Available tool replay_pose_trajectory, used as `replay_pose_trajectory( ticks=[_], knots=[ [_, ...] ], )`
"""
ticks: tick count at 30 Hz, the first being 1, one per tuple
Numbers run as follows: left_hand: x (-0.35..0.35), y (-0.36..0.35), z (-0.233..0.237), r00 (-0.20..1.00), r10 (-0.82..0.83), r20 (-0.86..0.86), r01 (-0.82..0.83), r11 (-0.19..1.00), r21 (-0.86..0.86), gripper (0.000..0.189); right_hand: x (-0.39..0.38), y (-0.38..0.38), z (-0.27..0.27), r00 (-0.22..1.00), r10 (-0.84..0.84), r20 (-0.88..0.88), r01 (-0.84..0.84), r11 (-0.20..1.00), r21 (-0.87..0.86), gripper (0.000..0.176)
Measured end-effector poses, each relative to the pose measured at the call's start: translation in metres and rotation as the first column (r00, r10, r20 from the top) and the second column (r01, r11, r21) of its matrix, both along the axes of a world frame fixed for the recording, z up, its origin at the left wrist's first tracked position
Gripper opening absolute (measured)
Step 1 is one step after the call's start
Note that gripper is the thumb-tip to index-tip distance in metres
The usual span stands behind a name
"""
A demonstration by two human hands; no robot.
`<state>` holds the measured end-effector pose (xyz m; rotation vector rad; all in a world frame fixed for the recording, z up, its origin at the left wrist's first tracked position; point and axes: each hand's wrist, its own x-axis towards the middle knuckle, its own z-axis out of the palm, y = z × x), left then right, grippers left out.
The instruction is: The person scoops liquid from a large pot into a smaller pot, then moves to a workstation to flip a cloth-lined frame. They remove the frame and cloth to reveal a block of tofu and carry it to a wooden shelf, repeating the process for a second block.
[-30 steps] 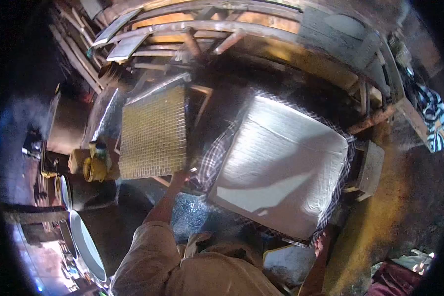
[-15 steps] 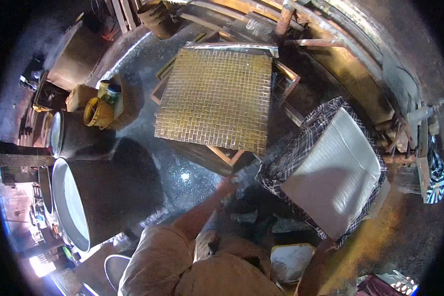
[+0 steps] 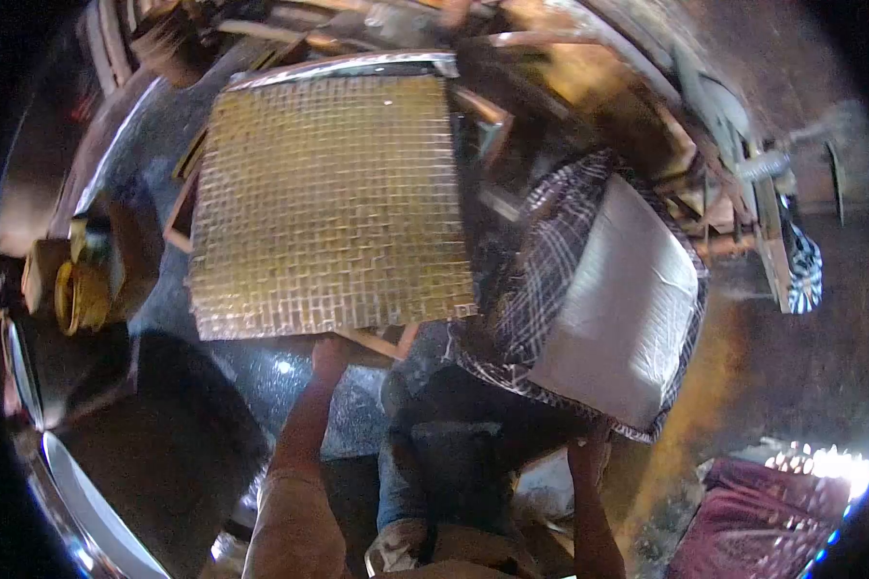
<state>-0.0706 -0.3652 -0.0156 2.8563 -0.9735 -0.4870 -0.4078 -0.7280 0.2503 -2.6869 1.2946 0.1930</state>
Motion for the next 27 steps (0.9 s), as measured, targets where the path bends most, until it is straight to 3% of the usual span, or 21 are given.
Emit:
replay_pose_trajectory(
  ticks=[2, 4, 6, 8, 10, 12, 14, 15, 16, 17, 19, 20, 21, 22, 23, 24, 25, 26, 27],
  knots=[
    [-0.015, 0.005, -0.017, 0.997, -0.07, -0.031, 0.07, 0.998, -0.001, 0.013, -0.001, 0.003, -0.001, 0.987, -0.124, 0.098, 0.116, 0.989, 0.088, 0.079],
    [-0.025, 0.011, -0.023, 0.96, -0.159, -0.229, 0.196, 0.968, 0.153, 0.014, -0.011, -0.004, -0.02, 0.982, -0.126, 0.141, 0.126, 0.992, 0.01, 0.082],
    [-0.043, 0.03, -0.016, 0.965, -0.239, -0.105, 0.243, 0.97, 0.022, 0.02, -0.013, -0.004, -0.017, 0.982, -0.116, 0.148, 0.116, 0.993, 0.007, 0.08],
    [-0.041, 0.026, 0.027, 0.865, -0.366, -0.344, 0.439, 0.884, 0.163, 0.019, -0.014, -0.004, -0.009, 0.981, -0.112, 0.159, 0.112, 0.994, 0.009, 0.079],
    [-0.041, 0.027, 0.062, 0.815, -0.441, -0.377, 0.527, 0.834, 0.163, 0.019, -0.017, 0.001, 0.004, 0.928, -0.113, 0.355, 0.071, 0.989, 0.128, 0.07],
    [-0.041, 0.026, 0.109, 0.762, -0.497, -0.416, 0.602, 0.78, 0.17, 0.019, -0.046, 0.006, -0.004, 0.918, -0.172, 0.357, 0.102, 0.973, 0.208, 0.062],
    [-0.04, 0.012, 0.181, 0.643, -0.672, -0.367, 0.717, 0.697, -0.018, 0.015, -0.106, 0.002, -0.059, 0.905, -0.224, 0.361, 0.121, 0.95, 0.287, 0.054],
    [-0.046, -0.001, 0.222, 0.743, -0.575, -0.342, 0.594, 0.803, -0.059, 0.018, -0.133, 0.004, -0.092, 0.747, -0.522, 0.412, 0.221, 0.779, 0.586, 0.051],
    [-0.046, -0.02, 0.283, 0.676, -0.658, -0.333, 0.683, 0.728, -0.052, 0.019, -0.151, 0.008, -0.114, 0.537, -0.771, 0.342, 0.212, 0.516, 0.83, 0.047],
    [-0.045, -0.031, 0.322, 0.689, -0.655, -0.311, 0.598, 0.756, -0.267, 0.02, -0.146, 0.018, -0.09, 0.523, -0.779, 0.347, 0.204, 0.509, 0.836, 0.047],
    [-0.03, -0.068, 0.432, 0.727, -0.46, -0.51, 0.442, 0.881, -0.165, 0.02, -0.122, 0.027, -0.006, 0.398, -0.915, -0.074, 0.369, 0.085, 0.925, 0.05],
    [-0.025, -0.097, 0.512, 0.754, -0.632, -0.179, 0.495, 0.726, -0.477, 0.023, -0.123, 0.028, -0.003, 0.377, -0.926, 0.016, 0.308, 0.141, 0.941, 0.05],
    [-0.015, -0.113, 0.54, 0.8, -0.595, -0.072, 0.443, 0.668, -0.599, 0.027, -0.125, 0.021, 0.0, 0.372, -0.928, 0.029, 0.293, 0.147, 0.945, 0.05],
    [-0.022, -0.133, 0.598, 0.933, -0.33, -0.142, 0.198, 0.802, -0.563, 0.023, -0.114, 0.014, 0.022, 0.316, -0.944, 0.092, 0.002, 0.098, 0.995, 0.05],
    [-0.008, -0.148, 0.612, 0.897, -0.339, -0.283, 0.012, 0.661, -0.751, 0.022, -0.108, 0.005, 0.036, 0.246, -0.96, 0.135, -0.292, 0.059, 0.955, 0.05],
    [0.0, -0.168, 0.619, 0.869, -0.446, -0.213, -0.011, 0.413, -0.911, 0.026, -0.11, -0.008, 0.036, 0.188, -0.964, 0.19, -0.448, 0.088, 0.89, 0.044],
    [0.005, -0.174, 0.634, 0.828, -0.465, -0.312, -0.073, 0.463, -0.883, 0.03, -0.109, -0.024, 0.036, 0.12, -0.963, 0.24, -0.594, 0.124, 0.795, 0.039],
    [0.013, -0.175, 0.626, 0.831, -0.401, -0.385, -0.138, 0.523, -0.841, 0.029, -0.106, -0.032, 0.055, 0.045, -0.939, 0.34, -0.46, 0.282, 0.842, 0.032],
    [0.023, -0.176, 0.601, 0.826, -0.327, -0.459, -0.208, 0.58, -0.788, 0.029, -0.106, -0.048, 0.067, 0.041, -0.938, 0.345, -0.47, 0.286, 0.835, 0.032]
  ],
)
